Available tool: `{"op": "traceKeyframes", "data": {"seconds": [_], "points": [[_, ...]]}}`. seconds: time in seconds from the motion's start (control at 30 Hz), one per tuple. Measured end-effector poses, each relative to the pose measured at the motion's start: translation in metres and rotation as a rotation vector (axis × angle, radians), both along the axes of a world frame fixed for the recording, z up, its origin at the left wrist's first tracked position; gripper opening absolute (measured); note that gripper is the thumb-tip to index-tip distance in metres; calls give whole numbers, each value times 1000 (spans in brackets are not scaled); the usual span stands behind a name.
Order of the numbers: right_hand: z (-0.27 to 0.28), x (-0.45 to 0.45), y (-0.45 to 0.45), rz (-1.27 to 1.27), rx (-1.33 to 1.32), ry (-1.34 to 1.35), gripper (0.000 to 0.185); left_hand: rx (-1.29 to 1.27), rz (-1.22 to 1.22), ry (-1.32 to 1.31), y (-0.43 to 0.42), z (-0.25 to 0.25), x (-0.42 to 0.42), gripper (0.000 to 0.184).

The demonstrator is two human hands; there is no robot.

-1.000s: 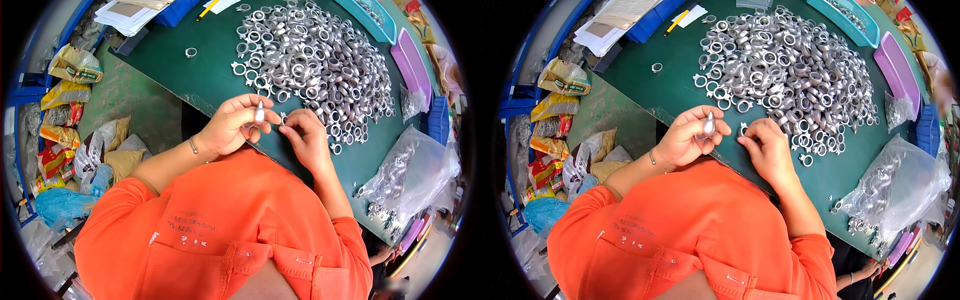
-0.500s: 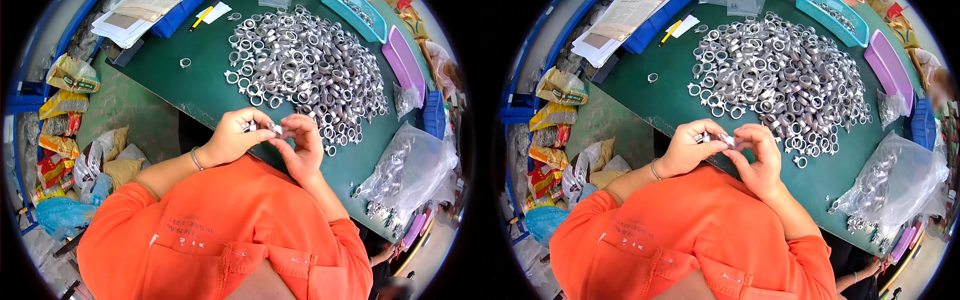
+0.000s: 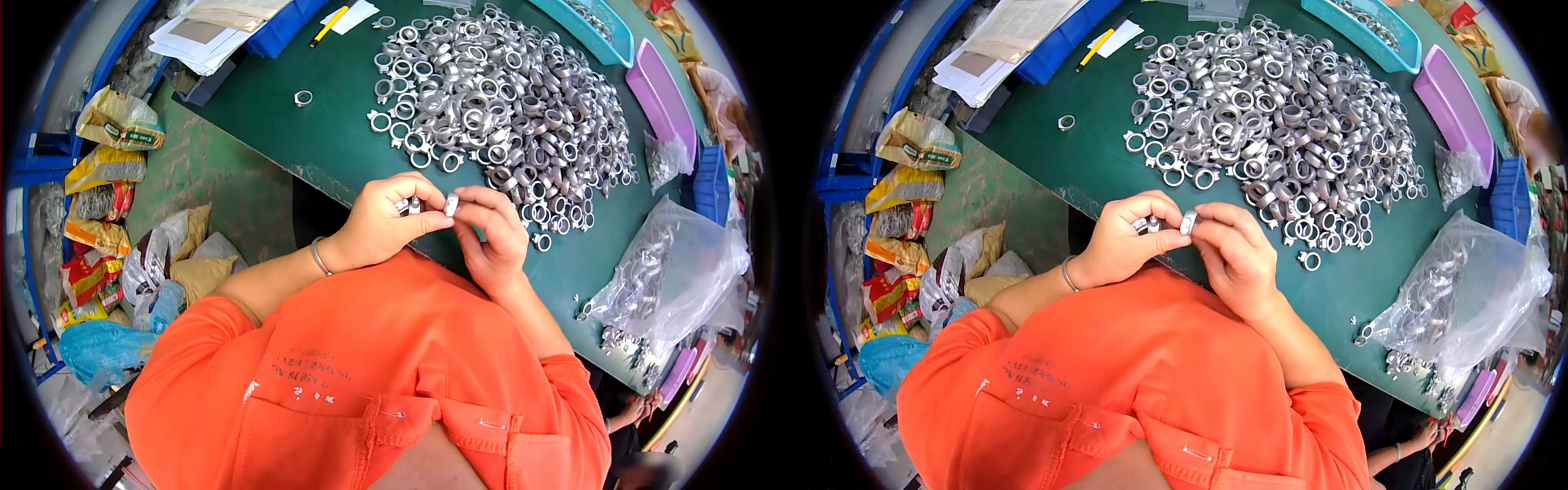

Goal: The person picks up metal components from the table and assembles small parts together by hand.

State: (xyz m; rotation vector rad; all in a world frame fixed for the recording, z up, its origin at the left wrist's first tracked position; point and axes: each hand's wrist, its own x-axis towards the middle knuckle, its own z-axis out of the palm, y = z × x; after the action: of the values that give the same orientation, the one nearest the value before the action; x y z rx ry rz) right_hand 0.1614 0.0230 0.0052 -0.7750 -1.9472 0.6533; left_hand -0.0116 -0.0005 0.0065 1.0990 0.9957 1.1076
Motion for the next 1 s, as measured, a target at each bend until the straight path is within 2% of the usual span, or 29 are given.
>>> {"op": "traceKeyframes", "data": {"seconds": [0.03,0.1,0.13,0.23,0.27,0.4,0.43,0.5,0.57,0.63,0.67,0.77,0.83,0.9,0.97,1.0], "points": [[-3,-1,2,3,0,0,23,212,44,128,1,-2,0,12],[-13,-4,10,-76,-54,-52,27,255,61,179,2,-1,-3,12],[-15,-6,18,-38,19,-139,34,298,73,228,2,0,-4,12],[-16,-19,34,-32,174,-432,36,358,115,326,3,5,-3,12],[-20,-23,37,-32,240,-494,36,358,113,326,4,7,-3,12],[-15,-21,35,27,189,-548,37,298,55,68,7,1,-8,10],[-13,-15,32,28,194,-546,37,302,57,70,6,-2,-11,10],[-10,-2,28,154,30,-571,38,-273,-14,-496,3,-5,-20,17],[-8,8,24,206,-23,-498,35,-292,-34,-551,6,-9,-26,23],[-8,15,19,66,-111,-274,29,-441,82,-665,7,-5,-26,18],[-4,15,20,12,-118,-239,25,-457,116,-686,6,-4,-24,11],[-1,8,16,-163,-228,-394,18,-397,15,-548,8,-21,-27,6],[-9,3,16,-167,-116,-586,19,-396,7,-517,7,-17,-19,9],[-13,2,16,-168,-114,-629,18,-378,85,-315,4,-10,-12,9],[-16,3,17,-4,-302,-246,16,-368,84,-259,3,-10,-13,11],[-14,3,14,25,-615,-113,12,-360,50,-212,2,-10,-14,12]]}}
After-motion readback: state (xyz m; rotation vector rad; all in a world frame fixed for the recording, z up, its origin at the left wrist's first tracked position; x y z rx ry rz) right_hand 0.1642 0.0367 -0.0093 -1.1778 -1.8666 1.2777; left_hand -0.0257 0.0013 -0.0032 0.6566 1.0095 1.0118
